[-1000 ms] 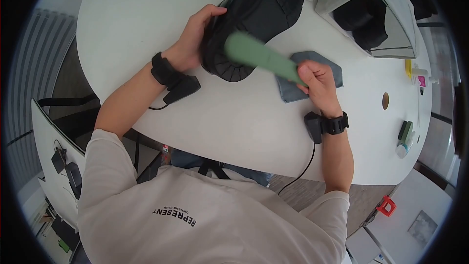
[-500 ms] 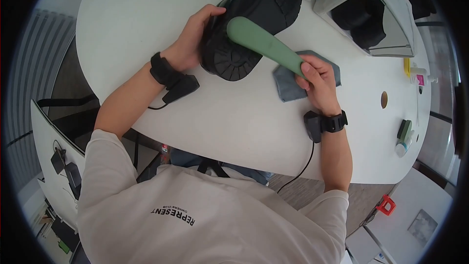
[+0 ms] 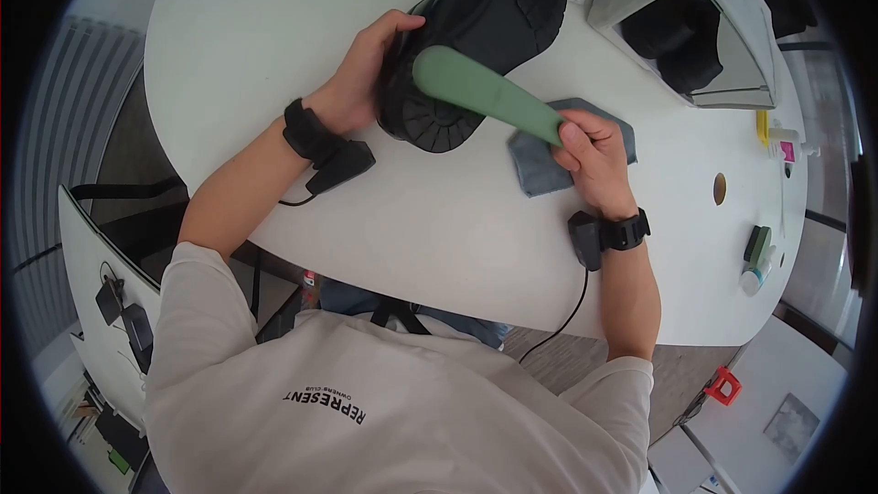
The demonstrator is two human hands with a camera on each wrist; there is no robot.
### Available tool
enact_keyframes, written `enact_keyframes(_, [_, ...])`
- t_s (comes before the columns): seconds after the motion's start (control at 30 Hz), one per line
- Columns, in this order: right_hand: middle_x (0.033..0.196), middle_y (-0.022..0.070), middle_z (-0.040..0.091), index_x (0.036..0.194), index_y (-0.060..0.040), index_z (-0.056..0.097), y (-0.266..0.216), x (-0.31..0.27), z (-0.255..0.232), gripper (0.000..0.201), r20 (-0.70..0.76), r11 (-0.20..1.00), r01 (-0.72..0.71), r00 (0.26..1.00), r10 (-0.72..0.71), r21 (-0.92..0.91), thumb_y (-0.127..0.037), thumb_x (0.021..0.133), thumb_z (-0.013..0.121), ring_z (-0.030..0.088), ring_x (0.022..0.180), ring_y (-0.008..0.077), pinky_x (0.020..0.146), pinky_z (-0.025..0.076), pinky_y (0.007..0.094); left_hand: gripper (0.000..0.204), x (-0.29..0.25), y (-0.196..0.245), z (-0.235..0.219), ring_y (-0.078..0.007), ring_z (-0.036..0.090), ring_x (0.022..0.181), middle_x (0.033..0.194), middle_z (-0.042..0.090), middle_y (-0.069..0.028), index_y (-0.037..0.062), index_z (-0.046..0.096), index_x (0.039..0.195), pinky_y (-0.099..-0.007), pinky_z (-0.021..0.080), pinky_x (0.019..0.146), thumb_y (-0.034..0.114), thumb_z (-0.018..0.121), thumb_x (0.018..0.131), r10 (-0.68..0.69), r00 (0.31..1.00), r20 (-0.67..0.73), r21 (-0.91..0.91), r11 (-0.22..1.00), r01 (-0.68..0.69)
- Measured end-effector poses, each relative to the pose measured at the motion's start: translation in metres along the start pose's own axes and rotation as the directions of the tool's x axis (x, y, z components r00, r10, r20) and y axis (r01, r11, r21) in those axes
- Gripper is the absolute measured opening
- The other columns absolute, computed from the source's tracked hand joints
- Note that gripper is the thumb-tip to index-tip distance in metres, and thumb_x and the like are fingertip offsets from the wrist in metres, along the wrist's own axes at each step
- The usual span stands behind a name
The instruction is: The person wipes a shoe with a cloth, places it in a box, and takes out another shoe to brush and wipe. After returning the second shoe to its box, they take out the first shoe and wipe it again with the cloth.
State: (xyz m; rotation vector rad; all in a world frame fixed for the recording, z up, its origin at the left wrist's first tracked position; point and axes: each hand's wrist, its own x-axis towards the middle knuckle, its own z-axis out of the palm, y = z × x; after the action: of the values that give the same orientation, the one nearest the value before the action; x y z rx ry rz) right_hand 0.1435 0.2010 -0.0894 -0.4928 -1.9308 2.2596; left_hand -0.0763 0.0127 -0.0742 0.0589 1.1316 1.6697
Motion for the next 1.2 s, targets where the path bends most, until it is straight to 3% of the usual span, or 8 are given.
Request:
enact_keyframes(0.07, [0.066, -0.0028, 0.051, 0.1, 0.0033, 0.067, -0.006, -0.003, -0.005, 0.023, 0.124, 0.99, -0.071, 0.989, 0.086, -0.12, -0.018, 0.091, 0.065, 0.039, 0.057, 0.0042, 0.05, 0.029, 0.0209, 0.038, -0.002, 0.0, 0.0, -0.0161, 0.058, 0.091, 0.102, 0.063, -0.0065, 0.003, 0.06, 0.108, -0.03, 0.046, 0.085, 0.036, 0.054, 0.089, -0.024, 1.0, -0.011, 0.006, 1.0, 0.024])
enact_keyframes(0.2, [0.065, -0.0031, 0.051, 0.098, 0.0034, 0.068, 0.003, -0.002, -0.001, 0.022, -0.018, 0.999, -0.042, 0.999, 0.042, 0.007, -0.017, 0.091, 0.065, 0.038, 0.056, 0.0038, 0.05, 0.029, 0.0208, 0.038, 0.003, -0.002, -0.006, -0.0162, 0.058, 0.091, 0.102, 0.063, -0.0062, 0.0036, 0.06, 0.108, -0.03, 0.046, 0.085, 0.036, 0.054, 0.088, -0.013, 1.0, 0.016, 0.016, 1.0, 0.013])
enact_keyframes(0.27, [0.065, -0.0034, 0.05, 0.098, 0.0031, 0.068, -0.001, -0.002, -0.005, 0.022, 0.111, 0.998, -0.04, 0.993, 0.045, -0.04, -0.017, 0.091, 0.065, 0.038, 0.057, 0.0035, 0.05, 0.029, 0.0207, 0.037, 0.005, -0.003, -0.008, -0.0164, 0.058, 0.09, 0.1, 0.063, -0.0056, 0.0041, 0.061, 0.107, -0.0302, 0.046, 0.084, 0.035, 0.054, 0.088, -0.031, 1.0, 0.004, -0.032, 0.999, 0.031])
enact_keyframes(0.5, [0.064, -0.0038, 0.05, 0.096, 0.0029, 0.067, 0.001, -0.002, -0.007, 0.019, 0.053, 0.998, -0.046, 0.998, 0.044, 0.036, -0.016, 0.09, 0.066, 0.037, 0.056, 0.0032, 0.05, 0.028, 0.021, 0.035, 0.003, -0.002, -0.004, -0.0171, 0.058, 0.089, 0.099, 0.063, -0.0055, 0.0036, 0.061, 0.105, -0.031, 0.047, 0.084, 0.034, 0.054, 0.088, -0.048, 0.998, -0.026, -0.074, 0.996, 0.046])
enact_keyframes(0.57, [0.064, -0.004, 0.049, 0.093, 0.002, 0.067, -0.004, -0.002, -0.008, 0.018, 0.131, 0.987, -0.033, 0.99, 0.054, -0.159, -0.016, 0.09, 0.066, 0.036, 0.056, 0.003, 0.05, 0.028, 0.0213, 0.036, 0.006, -0.003, -0.006, -0.0176, 0.058, 0.089, 0.099, 0.063, -0.006, 0.0031, 0.061, 0.105, -0.0315, 0.047, 0.084, 0.035, 0.054, 0.088, -0.037, 0.999, -0.017, -0.078, 0.996, 0.036])
enact_keyframes(0.67, [0.063, -0.0046, 0.048, 0.089, 0.0011, 0.067, 0.002, -0.001, -0.005, 0.019, 0.053, 0.999, -0.048, 0.997, 0.048, 0.011, -0.018, 0.089, 0.068, 0.036, 0.056, 0.0028, 0.05, 0.027, 0.0212, 0.037, 0.005, -0.002, -0.004, -0.0182, 0.058, 0.09, 0.098, 0.063, -0.0064, 0.0029, 0.061, 0.106, -0.0324, 0.047, 0.085, 0.035, 0.055, 0.088, -0.037, 0.997, -0.074, -0.103, 0.994, 0.03])
enact_keyframes(0.77, [0.062, -0.0052, 0.047, 0.086, 0.0008, 0.066, -0.008, -0.003, -0.007, 0.02, 0.167, 0.987, -0.072, 0.981, 0.096, -0.146, -0.019, 0.089, 0.068, 0.035, 0.055, 0.0027, 0.049, 0.026, 0.0215, 0.039, 0.006, -0.003, -0.009, -0.0198, 0.058, 0.092, 0.1, 0.062, -0.0074, 0.0023, 0.059, 0.107, -0.0336, 0.047, 0.086, 0.035, 0.057, 0.086, -0.033, 0.999, 0.029, -0.133, 0.99, 0.037])
enact_keyframes(1.2, [0.062, -0.0051, 0.045, 0.082, 0.0001, 0.063, -0.003, 0.0, -0.006, 0.02, 0.108, 0.997, -0.063, 0.992, 0.068, -0.05, -0.018, 0.09, 0.066, 0.033, 0.054, 0.003, 0.049, 0.024, 0.021, 0.039, 0.003, 0.003, -0.012, -0.0227, 0.059, 0.098, 0.107, 0.06, -0.0081, 0.0056, 0.055, 0.115, -0.0362, 0.048, 0.087, 0.033, 0.055, 0.087, -0.009, 1.0, 0.008, -0.167, 0.986, 0.011])
